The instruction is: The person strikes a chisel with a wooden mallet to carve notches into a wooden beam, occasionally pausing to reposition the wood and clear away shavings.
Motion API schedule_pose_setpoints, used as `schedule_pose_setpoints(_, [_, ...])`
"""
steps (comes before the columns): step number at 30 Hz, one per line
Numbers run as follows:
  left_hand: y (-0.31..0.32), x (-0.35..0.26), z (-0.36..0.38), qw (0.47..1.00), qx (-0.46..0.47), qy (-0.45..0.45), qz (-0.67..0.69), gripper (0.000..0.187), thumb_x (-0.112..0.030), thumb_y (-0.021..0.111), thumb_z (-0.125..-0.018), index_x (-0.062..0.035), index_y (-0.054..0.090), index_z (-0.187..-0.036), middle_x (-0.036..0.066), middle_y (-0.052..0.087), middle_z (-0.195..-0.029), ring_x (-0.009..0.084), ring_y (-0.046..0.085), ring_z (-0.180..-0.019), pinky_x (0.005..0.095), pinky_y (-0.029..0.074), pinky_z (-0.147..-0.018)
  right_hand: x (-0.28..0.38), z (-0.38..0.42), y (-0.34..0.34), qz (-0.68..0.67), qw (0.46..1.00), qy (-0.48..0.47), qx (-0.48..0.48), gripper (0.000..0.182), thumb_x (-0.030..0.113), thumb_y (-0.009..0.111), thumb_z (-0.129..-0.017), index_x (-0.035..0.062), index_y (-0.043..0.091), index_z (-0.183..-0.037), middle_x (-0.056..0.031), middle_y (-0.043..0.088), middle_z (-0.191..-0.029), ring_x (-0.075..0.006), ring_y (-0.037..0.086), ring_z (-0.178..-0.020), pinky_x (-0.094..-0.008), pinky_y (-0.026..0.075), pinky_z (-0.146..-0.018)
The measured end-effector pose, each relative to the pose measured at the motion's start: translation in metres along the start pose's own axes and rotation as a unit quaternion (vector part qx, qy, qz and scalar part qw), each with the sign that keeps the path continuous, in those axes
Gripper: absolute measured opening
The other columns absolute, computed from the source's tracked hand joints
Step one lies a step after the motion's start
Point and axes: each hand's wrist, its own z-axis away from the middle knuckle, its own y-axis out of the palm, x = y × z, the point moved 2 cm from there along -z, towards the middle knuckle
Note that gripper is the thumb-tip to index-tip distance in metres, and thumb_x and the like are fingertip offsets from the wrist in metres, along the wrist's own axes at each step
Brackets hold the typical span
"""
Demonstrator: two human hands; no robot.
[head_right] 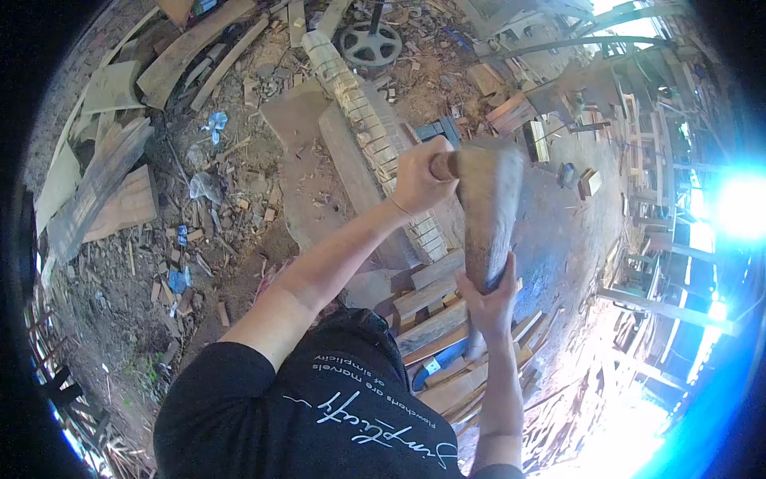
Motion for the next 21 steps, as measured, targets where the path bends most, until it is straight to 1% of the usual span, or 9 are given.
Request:
schedule_pose_setpoints(5, [-0.005, 0.004, -0.001, 1.000, -0.003, -0.011, -0.019, 0.020, -0.014, 0.071, -0.065, -0.0117, 0.054, -0.076, 0.011, 0.060, -0.066, 0.0351, 0.061, -0.065, 0.0442, 0.044, -0.059, 0.015, -0.015, -0.041, -0.106, 0.990, 0.090, -0.033, 0.100, 0.016, 0.084, -0.068, -0.0074, 0.021, -0.144, -0.0225, 0.052, -0.120, -0.0273, 0.055, -0.106, -0.0415, 0.044, -0.093])
schedule_pose_setpoints(6, [-0.004, 0.004, -0.003, 1.000, -0.004, -0.012, -0.019, 0.020, -0.014, 0.071, -0.065, -0.0117, 0.054, -0.076, 0.011, 0.060, -0.066, 0.0351, 0.061, -0.065, 0.0442, 0.044, -0.059, 0.010, -0.024, -0.055, -0.167, 0.976, -0.040, -0.131, 0.050, 0.005, 0.074, -0.075, -0.0022, 0.048, -0.117, -0.0101, 0.061, -0.087, -0.0159, 0.058, -0.065, -0.0280, 0.050, -0.058])
schedule_pose_setpoints(8, [-0.002, 0.001, -0.004, 1.000, 0.002, -0.007, -0.029, 0.020, -0.014, 0.071, -0.067, -0.0118, 0.054, -0.076, 0.011, 0.060, -0.065, 0.0351, 0.061, -0.066, 0.0439, 0.045, -0.059, 0.059, -0.042, -0.102, -0.093, 0.988, -0.053, -0.115, 0.025, 0.015, 0.067, -0.081, 0.0011, 0.054, -0.097, -0.0085, 0.060, -0.072, -0.0155, 0.059, -0.064, -0.0271, 0.048, -0.059])
schedule_pose_setpoints(9, [-0.001, 0.001, -0.004, 1.000, 0.004, -0.009, -0.028, 0.020, -0.014, 0.071, -0.067, -0.0118, 0.054, -0.076, 0.011, 0.060, -0.065, 0.0351, 0.061, -0.066, 0.0439, 0.045, -0.059, 0.077, -0.043, -0.103, -0.192, 0.959, -0.157, -0.140, 0.027, 0.023, 0.064, -0.084, 0.0012, 0.055, -0.097, -0.0082, 0.059, -0.067, -0.0155, 0.059, -0.064, -0.0258, 0.048, -0.061])
schedule_pose_setpoints(13, [0.000, 0.001, -0.010, 0.999, 0.010, -0.018, -0.033, 0.018, -0.015, 0.070, -0.071, -0.0099, 0.054, -0.075, 0.013, 0.060, -0.066, 0.0350, 0.061, -0.064, 0.0427, 0.046, -0.058, -0.007, -0.035, -0.042, -0.085, 0.983, 0.016, -0.161, 0.038, 0.012, 0.071, -0.079, 0.0003, 0.052, -0.109, -0.0098, 0.061, -0.088, -0.0140, 0.057, -0.069, -0.0272, 0.049, -0.062])
schedule_pose_setpoints(15, [-0.001, 0.013, 0.000, 0.991, 0.027, -0.105, -0.075, 0.016, -0.016, 0.068, -0.076, -0.0083, 0.053, -0.074, 0.015, 0.060, -0.065, 0.0348, 0.062, -0.063, 0.0415, 0.047, -0.057, 0.022, -0.028, 0.003, -0.058, 0.985, 0.045, 0.158, 0.055, 0.017, 0.075, -0.074, -0.0036, 0.050, -0.119, -0.0139, 0.064, -0.099, -0.0234, 0.062, -0.091, -0.0355, 0.048, -0.082])
schedule_pose_setpoints(17, [-0.018, 0.068, 0.028, 0.968, 0.065, -0.212, -0.117, 0.016, -0.019, 0.064, -0.079, -0.0084, 0.053, -0.073, 0.016, 0.060, -0.065, 0.0352, 0.063, -0.063, 0.0431, 0.049, -0.058, 0.028, -0.024, 0.007, -0.048, 0.971, 0.050, 0.229, 0.064, 0.018, 0.077, -0.073, -0.0055, 0.046, -0.124, -0.0173, 0.062, -0.105, -0.0255, 0.059, -0.098, -0.0380, 0.047, -0.085])
schedule_pose_setpoints(20, [-0.042, 0.093, 0.086, 0.975, 0.068, -0.140, -0.156, 0.011, -0.019, 0.065, -0.077, -0.0124, 0.056, -0.076, 0.012, 0.060, -0.066, 0.0338, 0.063, -0.065, 0.0464, 0.049, -0.059, 0.030, -0.013, -0.025, 0.016, 0.989, 0.106, 0.106, 0.095, 0.019, 0.080, -0.070, -0.0103, 0.024, -0.142, -0.0282, 0.047, -0.130, -0.0330, 0.046, -0.121, -0.0410, 0.037, -0.102])
schedule_pose_setpoints(21, [-0.042, 0.086, 0.089, 0.973, 0.078, -0.150, -0.155, 0.011, -0.019, 0.065, -0.077, -0.0124, 0.056, -0.076, 0.012, 0.060, -0.066, 0.0338, 0.063, -0.065, 0.0464, 0.049, -0.059, 0.002, -0.014, -0.034, -0.024, 1.000, -0.017, -0.003, 0.090, 0.014, 0.077, -0.075, -0.0014, 0.023, -0.145, -0.0160, 0.055, -0.108, -0.0278, 0.058, -0.096, -0.0389, 0.050, -0.088])
